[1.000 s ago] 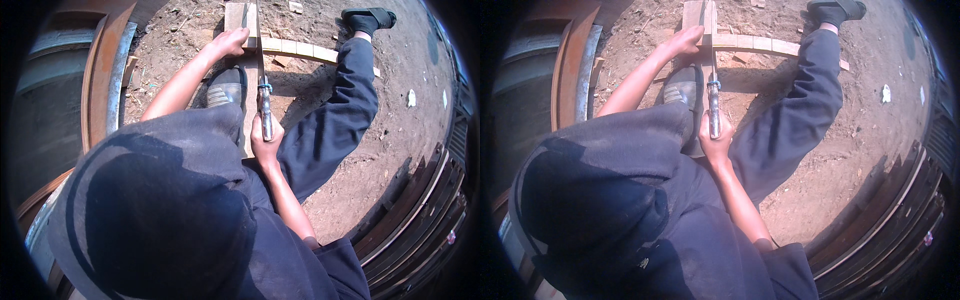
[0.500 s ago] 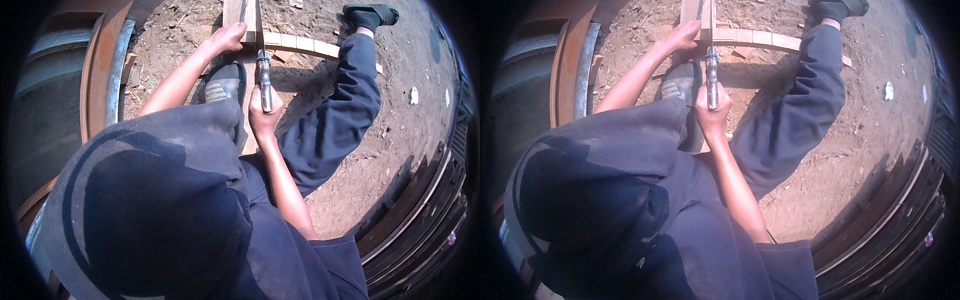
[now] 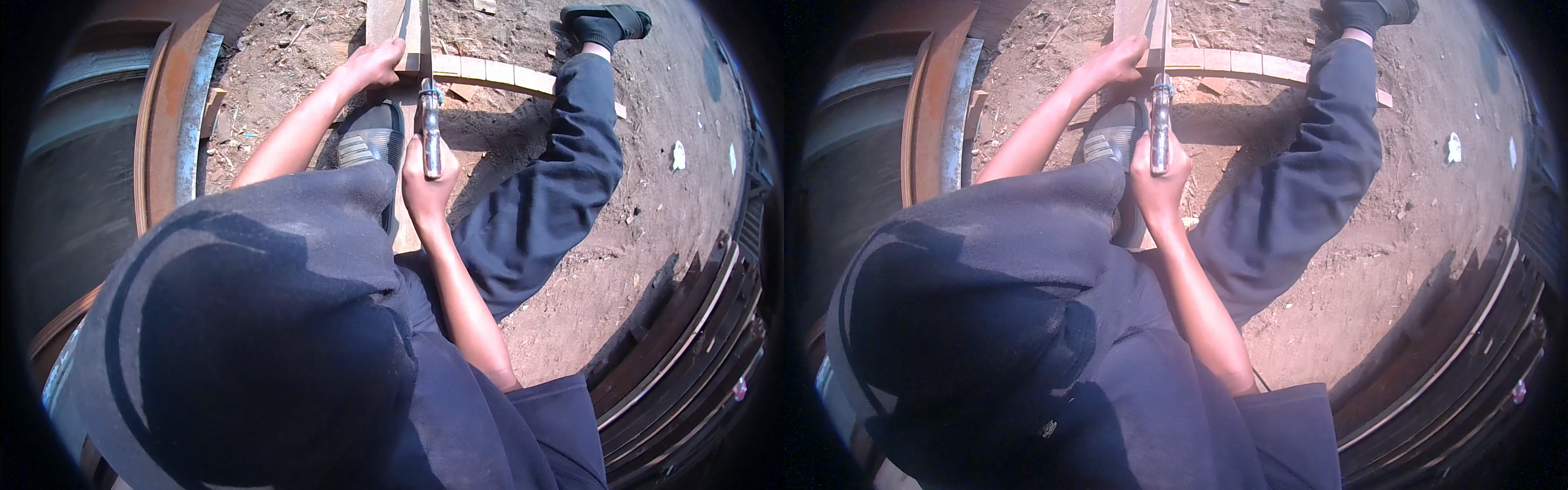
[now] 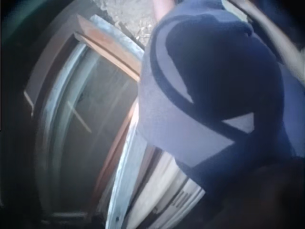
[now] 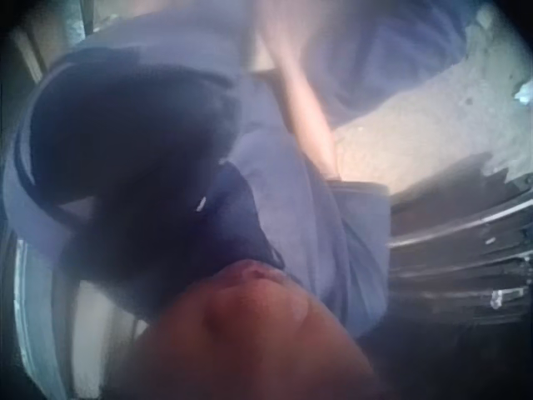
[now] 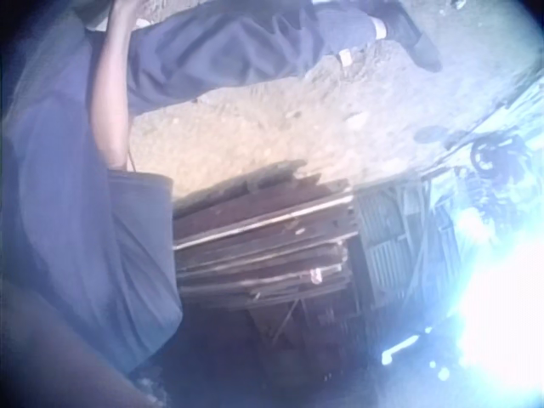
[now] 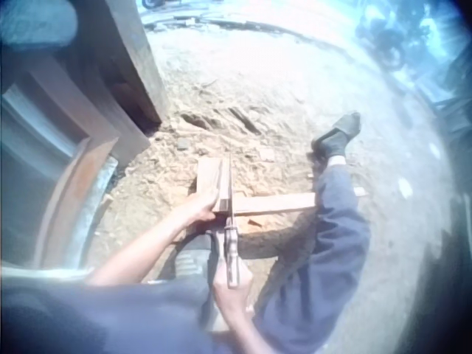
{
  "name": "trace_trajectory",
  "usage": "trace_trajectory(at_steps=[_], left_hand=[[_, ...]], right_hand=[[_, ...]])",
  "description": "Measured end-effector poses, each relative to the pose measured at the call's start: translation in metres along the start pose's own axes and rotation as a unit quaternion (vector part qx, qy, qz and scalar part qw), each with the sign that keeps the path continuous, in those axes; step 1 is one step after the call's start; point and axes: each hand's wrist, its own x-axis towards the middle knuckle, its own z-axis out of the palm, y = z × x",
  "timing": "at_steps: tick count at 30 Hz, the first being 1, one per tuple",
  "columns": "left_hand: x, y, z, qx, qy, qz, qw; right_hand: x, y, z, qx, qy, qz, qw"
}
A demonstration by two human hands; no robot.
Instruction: The person sits on the ground and uses a hand saw to cut a small piece of wood resting on a wooden support. The person holds the wood with the left hand and saws with the right hand, periodically adjusting the wood's position.
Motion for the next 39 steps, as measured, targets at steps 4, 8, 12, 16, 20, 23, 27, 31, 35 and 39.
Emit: trace_trajectory(at_steps=[4,8,12,16,20,23,27,31,35,39], left_hand=[[-0.005,0.005,-0.005,0.01,0.011,-0.005,1.0],[0.004,0.009,-0.001,-0.001,0.021,0.009,1.0],[-0.003,0.001,-0.003,0.001,0.002,-0.007,1.0],[-0.006,0.008,-0.006,0.002,0.02,-0.002,1.0],[-0.003,0.014,-0.008,-0.02,0.004,0.005,1.0],[-0.008,0.004,-0.007,-0.011,0.011,0.013,1.0],[-0.005,0.001,0.0,0.018,0.021,-0.007,1.0],[0.002,0.011,-0.012,-0.012,0.002,-0.014,1.0],[0.002,0.002,-0.007,0.01,0.013,-0.001,1.0],[-0.006,0.008,-0.013,0.026,0.004,-0.016,1.0]], right_hand=[[-0.033,0.013,-0.025,-0.049,-0.014,-0.017,0.999],[0.022,0.011,-0.002,0.012,0.026,-0.016,0.999],[-0.017,0.003,-0.009,-0.027,0.001,-0.022,0.999],[-0.026,0.007,-0.018,-0.041,-0.009,-0.015,0.999],[0.024,0.003,0.008,-0.018,0.005,-0.019,1.0],[-0.006,0.002,-0.003,-0.041,-0.004,0.003,0.999],[-0.032,0.016,-0.016,-0.026,0.006,-0.031,0.999],[0.017,0.006,0.011,-0.03,0.002,-0.055,0.998],[-0.035,0.013,-0.014,-0.044,-0.03,-0.018,0.998],[-0.021,0.016,-0.01,-0.034,-0.013,-0.038,0.999]])
